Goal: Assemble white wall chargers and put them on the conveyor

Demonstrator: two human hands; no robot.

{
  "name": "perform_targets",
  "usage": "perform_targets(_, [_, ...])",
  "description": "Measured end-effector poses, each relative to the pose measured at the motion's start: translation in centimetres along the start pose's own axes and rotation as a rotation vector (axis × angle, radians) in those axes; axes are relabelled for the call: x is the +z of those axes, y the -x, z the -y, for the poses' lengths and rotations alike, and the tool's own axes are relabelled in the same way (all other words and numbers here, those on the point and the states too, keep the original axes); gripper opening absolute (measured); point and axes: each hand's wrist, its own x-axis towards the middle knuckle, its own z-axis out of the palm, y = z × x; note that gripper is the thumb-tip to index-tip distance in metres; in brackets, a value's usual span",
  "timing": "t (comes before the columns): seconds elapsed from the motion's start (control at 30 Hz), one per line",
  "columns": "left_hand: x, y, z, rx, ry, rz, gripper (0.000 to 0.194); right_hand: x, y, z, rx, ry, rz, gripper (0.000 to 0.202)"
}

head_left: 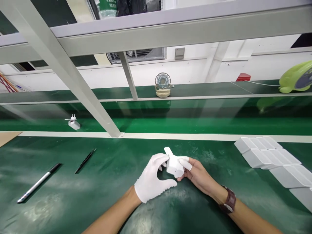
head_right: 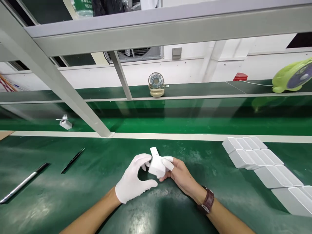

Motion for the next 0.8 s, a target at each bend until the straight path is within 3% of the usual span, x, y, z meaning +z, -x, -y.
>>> perform_targets(0.17, [0.4,0.4,0.1,0.058,-0.035,-0.023,0.055,0.1,0.0,-0.4,0.084,0.048,0.075,0.050])
perform_targets(0.3, [0.2,0.7,0.5,-0.039,-0.043,-0.036,0.054,0.2,0.1,-0.7,0.120,0.125,0.105,0.057])
perform_targets(0.6, [0.1,0.5,0.5,-0.040,0.008,-0.042,0.052,0.2,-0.1,-0.8,0.083,0.112,0.085,0.052])
perform_targets(0.7, [-0.2,0.4,0.3,-0.135,0.054,-0.044,0.046,-0.2,0.3,-1.4,-0.026,0.189,-0.004,0.040])
perform_targets(0.8, [-0.6,0.2,0.2,-0.288,0.081,-0.040,0.054,-1.1,0.9,-2.7,-0.189,0.482,-0.209,0.045])
